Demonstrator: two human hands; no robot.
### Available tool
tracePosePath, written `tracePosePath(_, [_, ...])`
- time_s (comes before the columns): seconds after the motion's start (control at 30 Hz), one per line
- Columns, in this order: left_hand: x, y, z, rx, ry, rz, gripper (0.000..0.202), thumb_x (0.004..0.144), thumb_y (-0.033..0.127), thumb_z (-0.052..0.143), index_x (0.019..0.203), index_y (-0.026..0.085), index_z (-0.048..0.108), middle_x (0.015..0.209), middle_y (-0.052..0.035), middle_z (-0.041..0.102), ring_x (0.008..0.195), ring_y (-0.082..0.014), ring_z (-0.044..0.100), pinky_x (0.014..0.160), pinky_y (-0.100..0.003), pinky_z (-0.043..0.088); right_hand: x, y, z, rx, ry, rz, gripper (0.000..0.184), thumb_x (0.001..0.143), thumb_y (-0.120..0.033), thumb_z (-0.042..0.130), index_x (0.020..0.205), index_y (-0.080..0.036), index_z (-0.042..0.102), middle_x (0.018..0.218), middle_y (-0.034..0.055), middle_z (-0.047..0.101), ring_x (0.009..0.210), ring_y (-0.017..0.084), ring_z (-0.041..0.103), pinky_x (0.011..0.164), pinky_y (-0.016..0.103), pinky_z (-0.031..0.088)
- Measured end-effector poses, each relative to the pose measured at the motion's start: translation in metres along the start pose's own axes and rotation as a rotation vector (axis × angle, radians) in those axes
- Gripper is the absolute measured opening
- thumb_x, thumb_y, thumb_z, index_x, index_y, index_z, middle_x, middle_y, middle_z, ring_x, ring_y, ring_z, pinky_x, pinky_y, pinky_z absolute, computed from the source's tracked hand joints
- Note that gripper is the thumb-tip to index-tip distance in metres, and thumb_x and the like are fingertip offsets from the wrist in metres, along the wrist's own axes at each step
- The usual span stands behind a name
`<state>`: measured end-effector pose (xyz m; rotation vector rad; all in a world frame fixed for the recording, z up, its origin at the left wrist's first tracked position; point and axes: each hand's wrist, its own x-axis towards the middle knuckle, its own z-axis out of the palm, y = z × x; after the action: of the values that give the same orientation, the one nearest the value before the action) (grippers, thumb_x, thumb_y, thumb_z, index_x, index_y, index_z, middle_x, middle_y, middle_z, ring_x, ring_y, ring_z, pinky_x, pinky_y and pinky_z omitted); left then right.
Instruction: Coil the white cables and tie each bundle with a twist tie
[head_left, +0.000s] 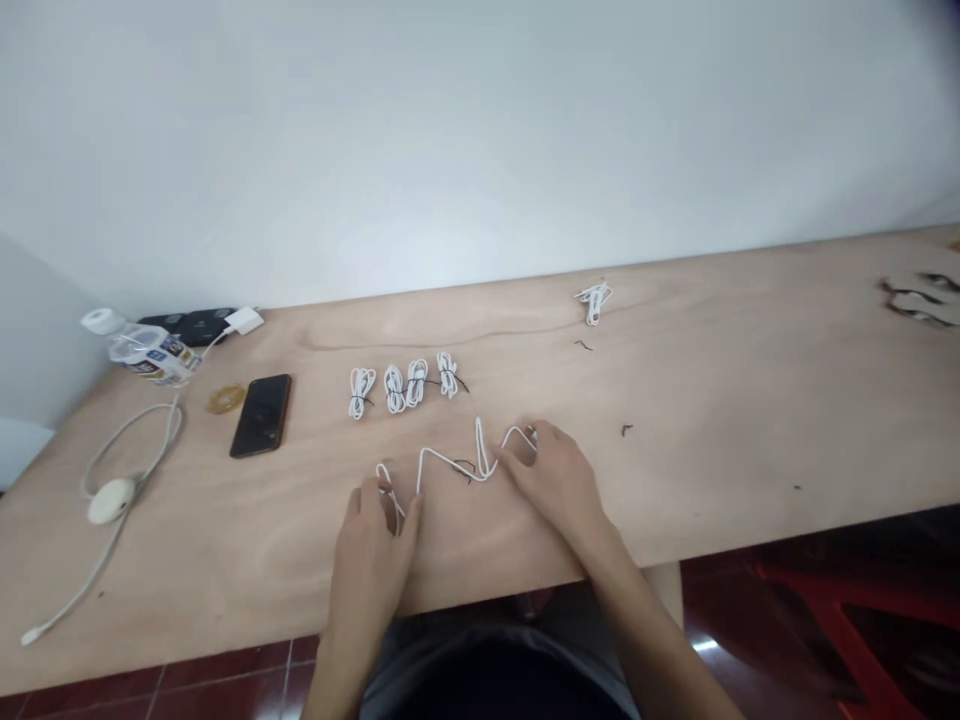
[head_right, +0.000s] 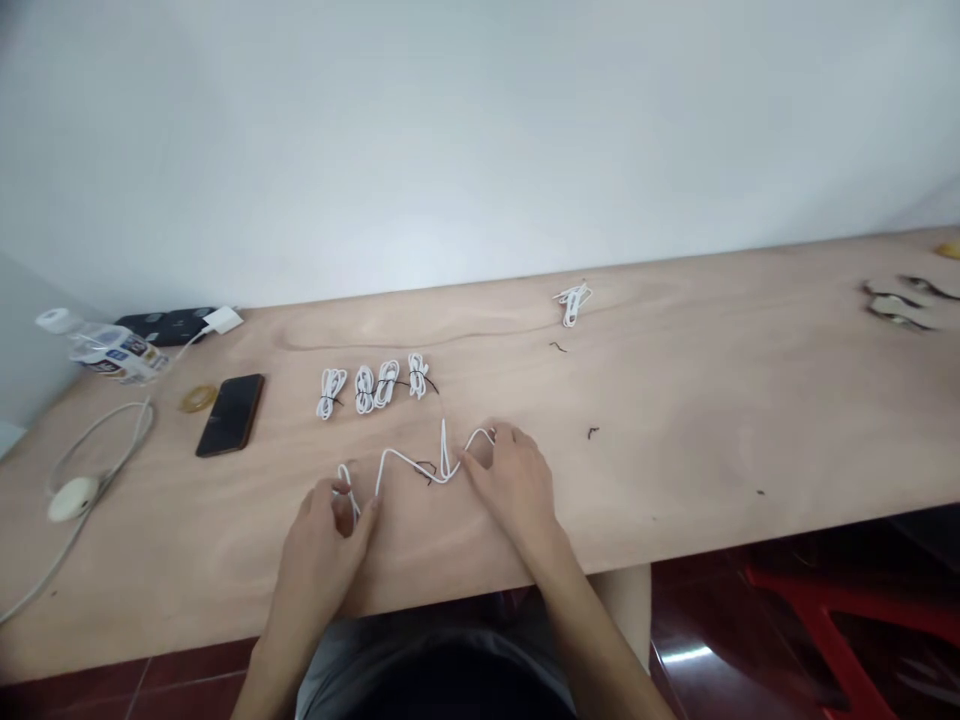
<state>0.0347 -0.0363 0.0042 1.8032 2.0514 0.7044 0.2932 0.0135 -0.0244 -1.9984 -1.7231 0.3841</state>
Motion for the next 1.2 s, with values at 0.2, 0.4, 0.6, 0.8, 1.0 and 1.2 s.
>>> tracePosePath(0.2, [0.007,0.004,0.004,0.152,-0.121,-0.007,0.010,0.099,0.032,0.057,0.102,0.023,0.056,0.086,-0.0056,0.066,0.073,-0.0285,0.066,0.063,-0.034,0.039,0.001,-0.002,0.005,-0.046,-0.025,-0.048,0.017,0.102,-0.034,0.055,0.103,-0.019,0.065,0.102,0.0153,0.074,0.100,0.033,0.069,0.083,0.039,0.048])
tracePosePath(0.4, [0.012,0.004,0.006,0.045,-0.113,0.052,0.006,0.095,0.019,0.054,0.097,0.024,0.054,0.086,-0.0037,0.066,0.075,-0.0259,0.065,0.066,-0.033,0.040,-0.001,0.000,0.009,-0.036,0.011,-0.155,0.026,0.107,-0.020,0.038,0.107,-0.017,0.064,0.104,0.0160,0.071,0.103,0.032,0.065,0.092,0.041,0.047])
tracePosePath(0.6, [0.011,0.003,0.002,-0.148,0.015,0.141,0.004,0.098,0.021,0.052,0.096,0.025,0.052,0.087,-0.0018,0.060,0.078,-0.0225,0.061,0.070,-0.032,0.044,0.004,0.002,0.003,0.321,0.039,-0.027,0.027,0.109,-0.035,0.038,0.114,-0.019,0.060,0.099,0.0109,0.071,0.089,0.029,0.066,0.079,0.037,0.048])
tracePosePath(0.8, [0.009,0.009,0.001,-0.286,0.041,0.232,0.007,0.100,0.018,0.051,0.098,0.025,0.051,0.087,0.0013,0.054,0.076,-0.0174,0.053,0.072,-0.029,0.044,0.010,-0.007,-0.008,0.780,0.215,0.107,0.037,0.100,-0.054,0.058,0.102,-0.019,0.068,0.088,0.0045,0.068,0.076,0.020,0.058,0.069,0.031,0.046])
tracePosePath(1.0, [0.010,0.020,0.006,-0.331,-0.022,0.273,0.012,0.098,0.013,0.050,0.095,0.024,0.049,0.084,0.0024,0.051,0.073,-0.0162,0.050,0.069,-0.027,0.042,0.011,-0.013,-0.008,0.940,0.136,0.227,0.043,0.079,-0.056,0.083,0.092,-0.015,0.076,0.073,0.0010,0.063,0.065,0.016,0.051,0.062,0.030,0.038])
tracePosePath(1.2, [0.007,0.027,0.014,-0.373,-0.079,0.288,0.013,0.099,0.011,0.048,0.096,0.024,0.048,0.085,0.0020,0.050,0.074,-0.0165,0.050,0.070,-0.027,0.042,0.011,-0.015,-0.001,0.924,0.102,0.092,0.042,0.092,-0.054,0.071,0.072,-0.021,0.055,0.065,-0.0054,0.043,0.060,0.013,0.036,0.057,0.028,0.029])
